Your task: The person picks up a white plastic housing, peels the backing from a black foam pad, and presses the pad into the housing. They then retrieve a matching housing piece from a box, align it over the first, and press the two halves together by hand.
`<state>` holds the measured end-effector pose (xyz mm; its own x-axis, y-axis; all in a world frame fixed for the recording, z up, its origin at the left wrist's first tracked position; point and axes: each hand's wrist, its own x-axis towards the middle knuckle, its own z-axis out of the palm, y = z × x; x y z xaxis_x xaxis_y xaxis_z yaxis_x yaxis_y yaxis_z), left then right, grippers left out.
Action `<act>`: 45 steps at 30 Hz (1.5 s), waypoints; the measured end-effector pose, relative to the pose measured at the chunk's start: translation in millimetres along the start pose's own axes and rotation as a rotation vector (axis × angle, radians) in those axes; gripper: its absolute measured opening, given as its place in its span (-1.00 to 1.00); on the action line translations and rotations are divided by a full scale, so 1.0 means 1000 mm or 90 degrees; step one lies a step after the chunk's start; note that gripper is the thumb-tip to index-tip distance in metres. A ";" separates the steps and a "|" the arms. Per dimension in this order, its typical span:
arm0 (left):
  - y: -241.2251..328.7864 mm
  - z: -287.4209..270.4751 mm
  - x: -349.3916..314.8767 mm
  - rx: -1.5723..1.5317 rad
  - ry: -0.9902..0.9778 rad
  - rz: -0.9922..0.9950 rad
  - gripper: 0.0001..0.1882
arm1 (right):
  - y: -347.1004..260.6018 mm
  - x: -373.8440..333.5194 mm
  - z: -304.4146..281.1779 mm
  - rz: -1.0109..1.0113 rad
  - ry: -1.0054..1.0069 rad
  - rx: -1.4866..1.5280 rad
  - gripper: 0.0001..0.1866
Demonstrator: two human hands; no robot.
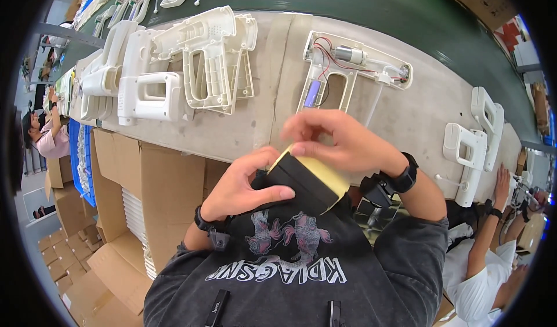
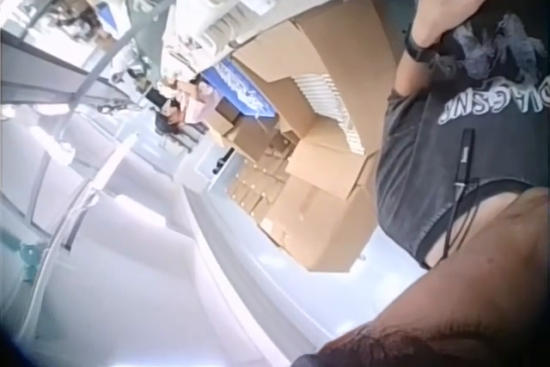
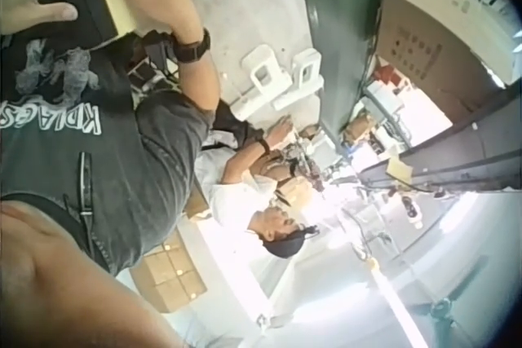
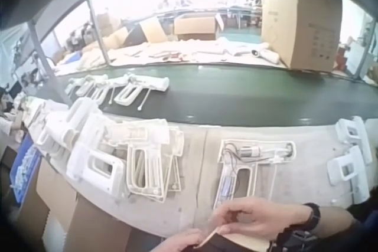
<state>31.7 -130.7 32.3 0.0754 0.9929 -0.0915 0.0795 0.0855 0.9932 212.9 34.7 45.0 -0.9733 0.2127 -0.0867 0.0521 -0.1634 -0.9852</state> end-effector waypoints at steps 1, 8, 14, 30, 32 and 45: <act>0.000 0.004 -0.002 0.000 0.003 -0.001 -0.66 | -0.003 0.001 0.002 -0.030 0.105 -0.157 -0.90; 0.003 0.004 -0.004 0.076 0.142 -0.065 -0.74 | -0.006 -0.010 0.031 -0.222 0.230 -0.535 -0.63; 0.016 0.000 -0.006 0.243 0.060 0.124 -0.78 | 0.000 -0.010 0.016 -0.021 0.091 -0.173 -0.70; 0.000 0.006 -0.011 -0.180 0.101 -0.101 -0.72 | 0.000 0.000 -0.088 -0.112 0.489 -0.658 -0.75; 0.003 0.008 -0.009 -0.192 0.103 -0.097 -0.72 | 0.008 0.000 -0.101 -0.134 0.470 -0.727 -0.75; 0.001 0.009 -0.004 -0.294 0.187 -0.104 -0.67 | -0.016 -0.003 -0.066 -0.181 0.442 -0.774 -0.69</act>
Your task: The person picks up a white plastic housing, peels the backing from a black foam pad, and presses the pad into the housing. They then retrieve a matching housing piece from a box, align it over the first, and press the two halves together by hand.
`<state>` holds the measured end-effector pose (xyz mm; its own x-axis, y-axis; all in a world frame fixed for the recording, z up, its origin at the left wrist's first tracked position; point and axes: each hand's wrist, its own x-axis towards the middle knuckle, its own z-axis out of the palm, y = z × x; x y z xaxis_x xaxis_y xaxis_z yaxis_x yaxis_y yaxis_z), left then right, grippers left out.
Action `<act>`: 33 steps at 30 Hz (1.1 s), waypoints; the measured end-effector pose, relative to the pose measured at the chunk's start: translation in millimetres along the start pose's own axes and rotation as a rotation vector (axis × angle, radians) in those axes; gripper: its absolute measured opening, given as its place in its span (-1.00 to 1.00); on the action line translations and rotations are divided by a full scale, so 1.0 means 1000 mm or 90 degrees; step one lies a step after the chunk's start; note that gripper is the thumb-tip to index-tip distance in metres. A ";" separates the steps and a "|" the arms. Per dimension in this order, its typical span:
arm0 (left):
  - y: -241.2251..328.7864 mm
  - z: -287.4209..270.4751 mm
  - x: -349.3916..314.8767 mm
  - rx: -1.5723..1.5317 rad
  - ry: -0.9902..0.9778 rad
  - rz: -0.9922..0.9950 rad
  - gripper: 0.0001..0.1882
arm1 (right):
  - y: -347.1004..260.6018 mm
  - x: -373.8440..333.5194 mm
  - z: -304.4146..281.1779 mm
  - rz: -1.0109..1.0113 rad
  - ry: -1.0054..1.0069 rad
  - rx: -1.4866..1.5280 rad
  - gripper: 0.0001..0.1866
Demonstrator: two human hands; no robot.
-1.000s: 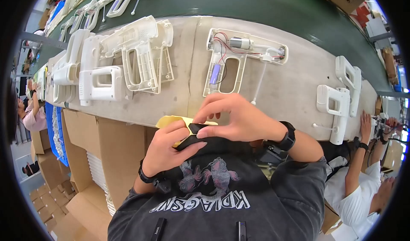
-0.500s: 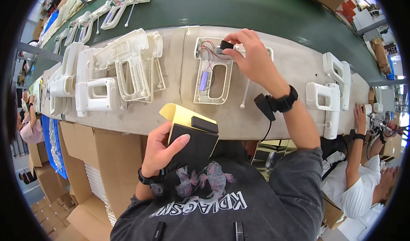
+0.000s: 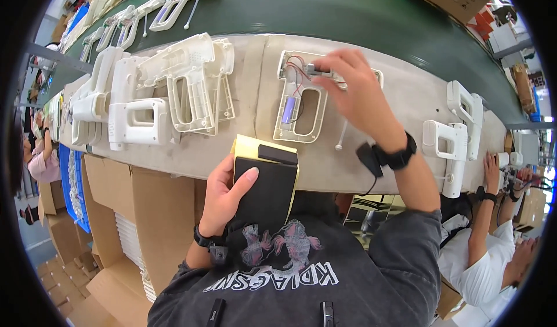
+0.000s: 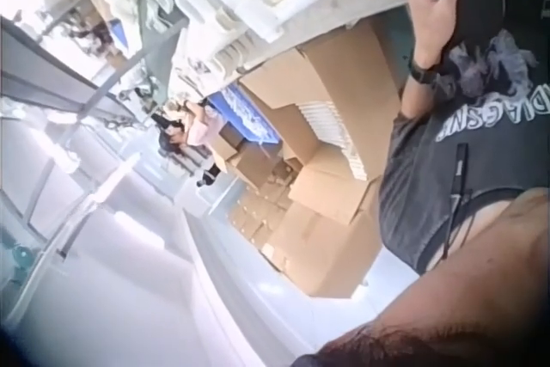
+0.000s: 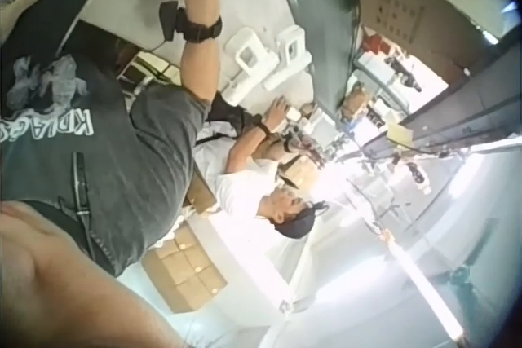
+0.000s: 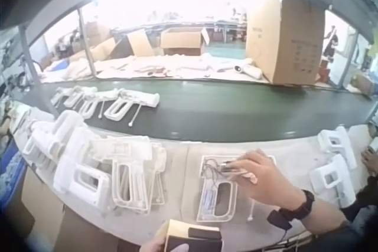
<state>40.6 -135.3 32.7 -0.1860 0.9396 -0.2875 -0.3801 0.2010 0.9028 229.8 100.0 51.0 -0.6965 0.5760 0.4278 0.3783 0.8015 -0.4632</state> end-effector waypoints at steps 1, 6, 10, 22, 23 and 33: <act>-0.001 0.000 0.001 0.000 0.004 -0.001 -0.67 | -0.015 -0.007 -0.006 0.022 -0.042 0.104 -0.67; -0.008 0.000 0.005 0.024 0.003 0.009 -0.74 | -0.062 -0.032 0.005 0.029 -0.238 0.321 -0.64; -0.010 -0.003 0.000 0.124 -0.034 0.024 -0.75 | -0.064 -0.035 0.013 0.053 -0.267 0.413 -0.62; -0.011 -0.005 -0.005 0.000 -0.066 0.026 -0.61 | -0.064 -0.054 0.043 0.258 -0.207 0.832 -0.62; -0.014 -0.007 -0.005 0.022 -0.083 0.025 -0.60 | -0.065 -0.055 0.046 0.275 -0.177 0.922 -0.62; -0.009 -0.021 -0.014 -0.024 -0.112 -0.019 -0.57 | -0.010 -0.012 0.024 -0.063 -0.099 0.081 -0.64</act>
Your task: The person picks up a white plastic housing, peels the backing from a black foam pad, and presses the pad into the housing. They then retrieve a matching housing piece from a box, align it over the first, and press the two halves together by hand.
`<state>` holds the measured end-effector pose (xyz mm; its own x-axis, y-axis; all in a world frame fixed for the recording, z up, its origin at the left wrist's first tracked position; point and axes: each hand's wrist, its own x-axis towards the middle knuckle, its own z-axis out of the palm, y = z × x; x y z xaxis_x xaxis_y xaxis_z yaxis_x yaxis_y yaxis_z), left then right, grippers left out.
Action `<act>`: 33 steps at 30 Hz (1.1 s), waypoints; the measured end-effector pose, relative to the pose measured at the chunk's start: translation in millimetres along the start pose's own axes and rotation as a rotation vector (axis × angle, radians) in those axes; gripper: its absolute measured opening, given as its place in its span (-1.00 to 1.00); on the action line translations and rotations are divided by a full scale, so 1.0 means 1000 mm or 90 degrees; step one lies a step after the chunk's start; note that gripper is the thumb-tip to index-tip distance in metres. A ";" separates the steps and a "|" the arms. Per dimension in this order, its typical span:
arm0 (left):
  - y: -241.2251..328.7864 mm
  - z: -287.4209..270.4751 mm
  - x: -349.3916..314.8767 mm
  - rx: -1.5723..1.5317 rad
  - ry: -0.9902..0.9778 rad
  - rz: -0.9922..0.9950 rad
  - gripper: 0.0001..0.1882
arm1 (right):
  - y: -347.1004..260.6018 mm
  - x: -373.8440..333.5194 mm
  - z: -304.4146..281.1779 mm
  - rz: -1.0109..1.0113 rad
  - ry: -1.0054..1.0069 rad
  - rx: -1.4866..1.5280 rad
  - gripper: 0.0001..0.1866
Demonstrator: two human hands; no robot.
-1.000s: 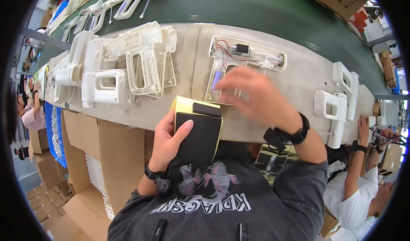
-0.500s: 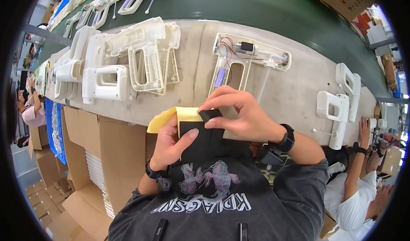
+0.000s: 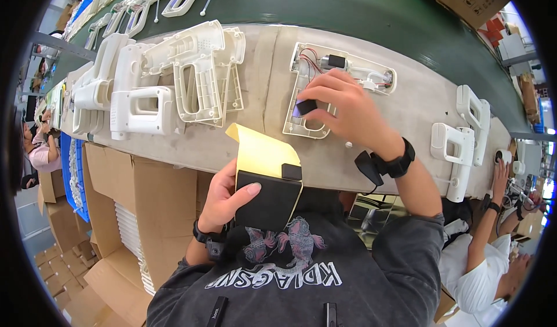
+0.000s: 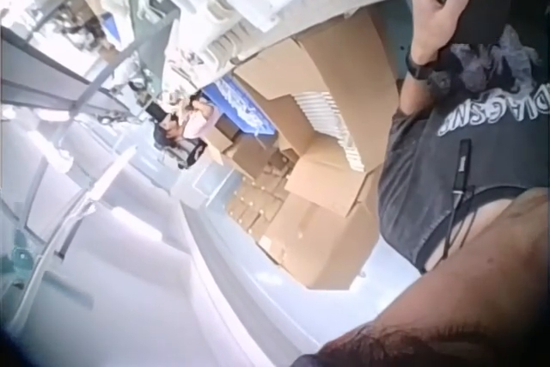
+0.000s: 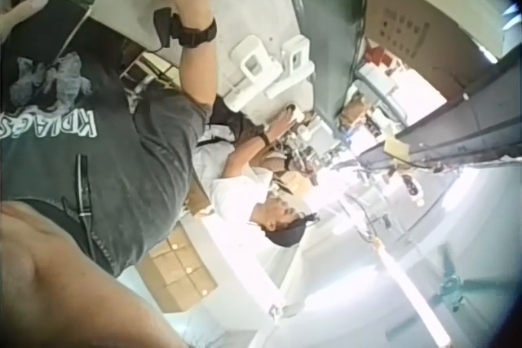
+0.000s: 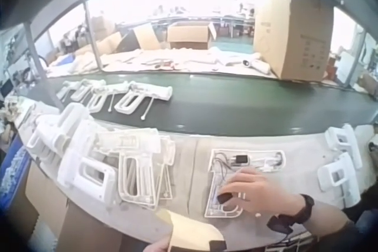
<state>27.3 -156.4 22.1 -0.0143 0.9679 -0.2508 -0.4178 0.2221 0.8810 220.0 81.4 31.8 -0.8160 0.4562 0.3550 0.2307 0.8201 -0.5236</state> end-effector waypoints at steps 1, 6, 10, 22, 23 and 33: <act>0.001 0.000 0.000 -0.001 -0.004 -0.002 -0.57 | 0.004 0.002 0.000 0.000 -0.063 0.065 -0.64; -0.004 0.003 -0.002 -0.018 -0.007 -0.015 -0.59 | 0.016 0.025 -0.004 -0.031 -0.170 0.113 -0.68; -0.006 0.004 -0.004 -0.012 -0.009 -0.027 -0.60 | 0.022 0.035 -0.005 -0.058 -0.262 0.113 -0.71; -0.003 0.003 -0.002 -0.001 0.006 -0.039 -0.59 | 0.025 0.041 -0.008 -0.074 -0.316 0.088 -0.64; -0.002 0.002 -0.003 0.001 0.012 -0.038 -0.58 | 0.023 0.043 -0.009 -0.065 -0.306 0.100 -0.62; -0.026 -0.017 0.015 0.078 0.201 0.040 -0.53 | -0.001 0.133 0.030 -0.205 -0.052 -0.037 -0.37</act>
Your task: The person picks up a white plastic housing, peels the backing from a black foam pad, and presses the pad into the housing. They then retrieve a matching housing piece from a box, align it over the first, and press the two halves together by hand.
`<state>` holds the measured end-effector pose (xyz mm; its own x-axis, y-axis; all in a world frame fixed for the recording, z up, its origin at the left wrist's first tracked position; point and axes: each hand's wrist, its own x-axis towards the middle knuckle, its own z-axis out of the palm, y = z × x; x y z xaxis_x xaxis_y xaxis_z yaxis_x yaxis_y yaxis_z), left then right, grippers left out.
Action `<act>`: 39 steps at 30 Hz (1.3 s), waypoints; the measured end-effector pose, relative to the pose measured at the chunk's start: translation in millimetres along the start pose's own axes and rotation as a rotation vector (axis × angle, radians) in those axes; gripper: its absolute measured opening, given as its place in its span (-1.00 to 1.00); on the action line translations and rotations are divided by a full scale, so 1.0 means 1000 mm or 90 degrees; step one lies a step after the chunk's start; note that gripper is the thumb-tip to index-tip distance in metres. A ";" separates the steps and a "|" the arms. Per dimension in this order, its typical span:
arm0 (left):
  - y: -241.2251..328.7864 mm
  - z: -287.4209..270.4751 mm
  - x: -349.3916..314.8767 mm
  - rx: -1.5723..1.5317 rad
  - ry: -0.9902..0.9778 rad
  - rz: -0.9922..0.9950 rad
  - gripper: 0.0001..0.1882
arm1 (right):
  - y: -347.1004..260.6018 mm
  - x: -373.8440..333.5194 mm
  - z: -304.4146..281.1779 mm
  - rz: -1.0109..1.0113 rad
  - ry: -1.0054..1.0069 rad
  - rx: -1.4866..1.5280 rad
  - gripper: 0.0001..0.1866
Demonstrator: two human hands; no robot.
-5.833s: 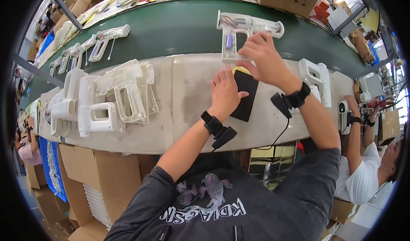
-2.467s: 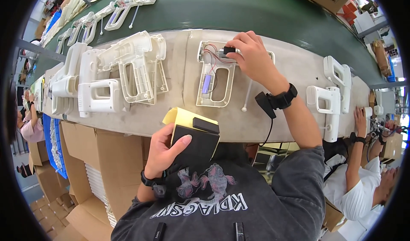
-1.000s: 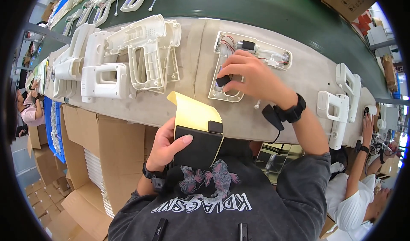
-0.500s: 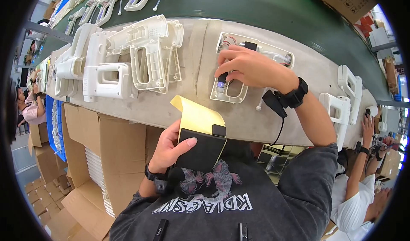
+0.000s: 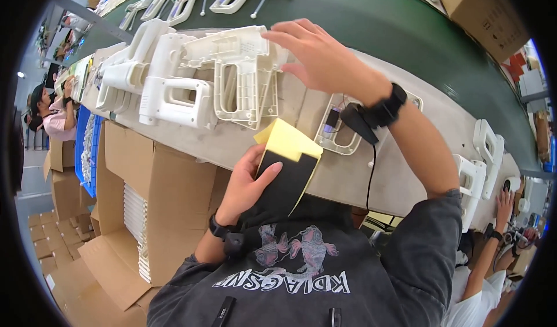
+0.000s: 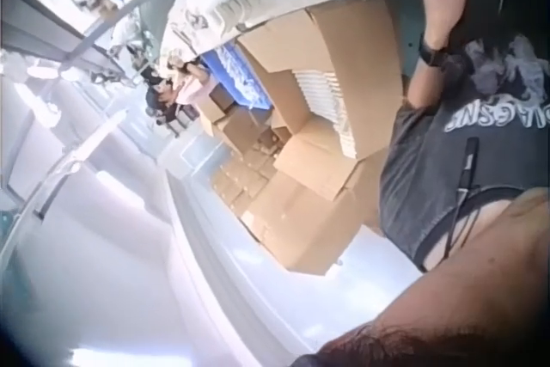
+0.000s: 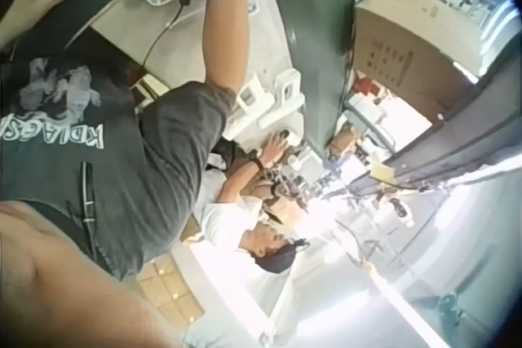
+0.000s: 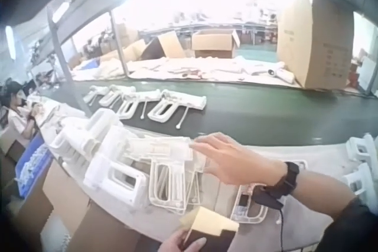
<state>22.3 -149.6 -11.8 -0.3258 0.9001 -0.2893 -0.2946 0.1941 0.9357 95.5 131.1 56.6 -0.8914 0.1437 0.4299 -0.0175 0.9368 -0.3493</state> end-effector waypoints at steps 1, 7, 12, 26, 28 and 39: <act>-0.001 0.003 0.003 0.000 0.003 0.005 -0.53 | 0.009 0.010 0.009 -0.007 0.005 0.002 -0.30; -0.002 0.017 0.021 0.530 0.141 0.270 -0.47 | 0.018 0.048 0.024 0.023 -0.068 0.083 -0.16; 0.002 0.027 0.012 0.630 0.202 0.278 -0.46 | 0.007 0.052 0.008 0.055 -0.075 0.126 -0.21; 0.101 0.019 0.015 0.093 0.180 0.520 0.08 | -0.085 -0.002 -0.120 0.011 0.013 -0.018 -0.31; 0.115 0.022 0.016 0.297 0.131 0.485 0.19 | -0.102 -0.008 -0.120 -0.011 0.020 -0.048 -0.31; 0.138 0.049 0.017 -0.266 -0.204 0.201 0.04 | -0.090 -0.040 -0.137 -0.076 0.132 -0.061 -0.14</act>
<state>20.0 -88.8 122.4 -0.1868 0.9744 0.1249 -0.5765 -0.2117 0.7892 194.9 85.1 184.7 -0.7734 0.0829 0.6285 -0.0657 0.9756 -0.2096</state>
